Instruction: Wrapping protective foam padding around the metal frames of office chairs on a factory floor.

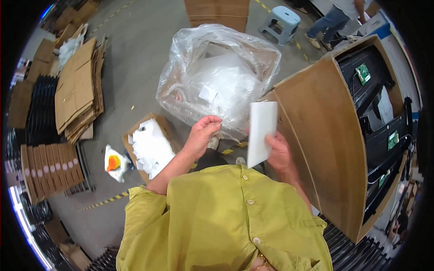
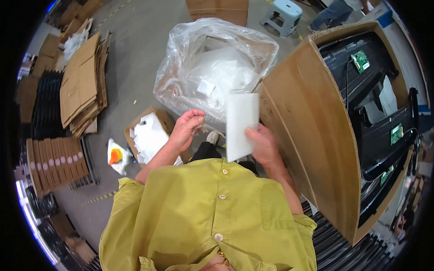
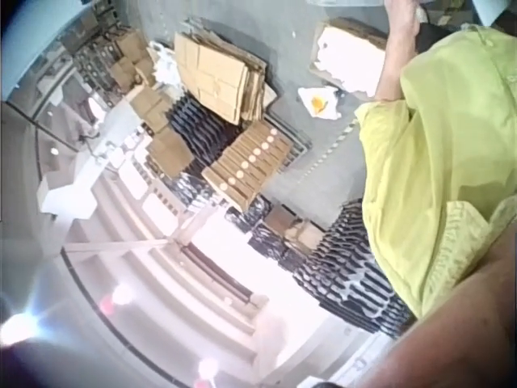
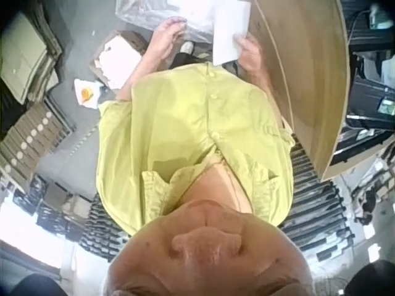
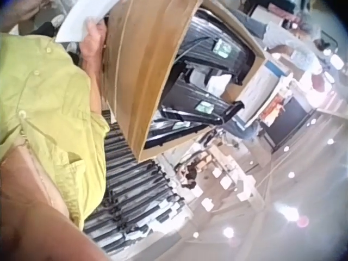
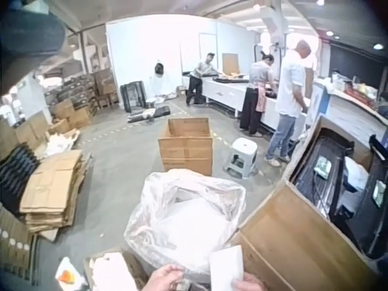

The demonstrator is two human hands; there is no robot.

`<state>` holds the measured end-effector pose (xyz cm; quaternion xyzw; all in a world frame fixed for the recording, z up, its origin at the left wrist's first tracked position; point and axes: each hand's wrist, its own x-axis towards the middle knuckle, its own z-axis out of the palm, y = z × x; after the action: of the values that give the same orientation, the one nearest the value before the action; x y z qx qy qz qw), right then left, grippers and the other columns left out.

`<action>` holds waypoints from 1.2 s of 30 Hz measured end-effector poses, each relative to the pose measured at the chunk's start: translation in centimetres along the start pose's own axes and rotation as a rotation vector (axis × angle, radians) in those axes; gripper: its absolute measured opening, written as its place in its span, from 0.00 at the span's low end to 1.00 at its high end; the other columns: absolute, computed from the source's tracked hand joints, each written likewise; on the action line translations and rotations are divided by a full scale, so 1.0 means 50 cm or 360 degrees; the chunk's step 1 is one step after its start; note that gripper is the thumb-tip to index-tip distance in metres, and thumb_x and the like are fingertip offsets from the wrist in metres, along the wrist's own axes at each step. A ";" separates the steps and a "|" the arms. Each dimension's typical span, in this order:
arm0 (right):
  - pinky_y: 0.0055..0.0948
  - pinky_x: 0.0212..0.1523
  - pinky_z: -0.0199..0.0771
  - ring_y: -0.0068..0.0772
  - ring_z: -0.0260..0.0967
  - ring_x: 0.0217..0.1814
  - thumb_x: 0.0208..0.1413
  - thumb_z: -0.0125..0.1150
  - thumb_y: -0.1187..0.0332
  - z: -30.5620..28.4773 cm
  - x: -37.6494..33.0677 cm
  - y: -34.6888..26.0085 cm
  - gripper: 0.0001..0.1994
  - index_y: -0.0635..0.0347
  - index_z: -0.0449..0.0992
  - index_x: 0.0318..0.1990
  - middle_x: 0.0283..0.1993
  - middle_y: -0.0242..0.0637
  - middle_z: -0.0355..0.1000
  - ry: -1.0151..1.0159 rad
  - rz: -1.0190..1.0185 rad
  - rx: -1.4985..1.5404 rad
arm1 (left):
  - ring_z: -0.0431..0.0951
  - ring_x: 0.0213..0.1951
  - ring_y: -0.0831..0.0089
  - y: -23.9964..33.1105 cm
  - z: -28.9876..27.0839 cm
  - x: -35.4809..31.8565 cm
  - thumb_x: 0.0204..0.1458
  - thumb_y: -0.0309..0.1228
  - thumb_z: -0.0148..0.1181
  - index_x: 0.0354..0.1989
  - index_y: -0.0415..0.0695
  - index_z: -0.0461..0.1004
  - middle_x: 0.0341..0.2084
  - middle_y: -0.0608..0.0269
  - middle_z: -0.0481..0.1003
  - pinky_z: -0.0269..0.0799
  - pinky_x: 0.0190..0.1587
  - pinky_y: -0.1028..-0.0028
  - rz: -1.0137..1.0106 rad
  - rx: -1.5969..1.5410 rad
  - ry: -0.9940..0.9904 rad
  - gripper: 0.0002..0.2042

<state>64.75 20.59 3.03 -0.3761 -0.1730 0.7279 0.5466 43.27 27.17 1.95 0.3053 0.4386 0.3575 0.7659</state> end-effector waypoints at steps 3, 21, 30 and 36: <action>0.24 0.39 0.65 0.23 0.66 0.37 0.47 0.53 0.69 0.052 0.039 0.032 0.14 0.68 0.69 0.41 0.38 0.36 0.70 0.0015 0.0062 -0.0177 | 0.65 0.31 0.83 0.032 -0.005 0.029 0.45 0.25 0.52 0.35 0.40 0.67 0.28 0.70 0.68 0.60 0.35 0.82 -0.0016 0.0001 -0.0130 0.08; 0.22 0.36 0.67 0.20 0.67 0.33 0.48 0.55 0.72 0.141 0.008 0.077 0.09 0.67 0.72 0.36 0.33 0.34 0.71 0.0034 0.0012 -0.0413 | 0.73 0.32 0.70 -0.009 -0.021 0.050 0.51 0.33 0.44 0.39 0.40 0.66 0.32 0.60 0.71 0.70 0.36 0.71 -0.0266 -0.0549 -0.0400 0.12; 0.20 0.33 0.67 0.18 0.66 0.31 0.49 0.55 0.70 0.152 -0.071 0.022 0.10 0.67 0.72 0.37 0.32 0.31 0.71 0.0220 -0.0327 -0.0608 | 0.62 0.17 0.78 0.056 -0.062 0.122 0.41 0.30 0.47 0.19 0.45 0.65 0.14 0.69 0.62 0.59 0.20 0.78 0.0583 0.0338 -0.0009 0.04; 0.18 0.33 0.65 0.16 0.65 0.30 0.49 0.55 0.70 0.121 -0.067 -0.002 0.10 0.67 0.72 0.37 0.32 0.31 0.71 0.0191 -0.0487 -0.0520 | 0.56 0.14 0.81 0.094 0.048 0.079 0.47 0.35 0.49 0.23 0.44 0.65 0.12 0.72 0.57 0.54 0.17 0.80 0.0062 -0.0045 -0.0110 0.08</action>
<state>60.74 18.50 8.25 -0.4715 -0.3107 0.5753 0.5917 45.52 32.64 4.85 0.3152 0.4007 0.3678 0.7777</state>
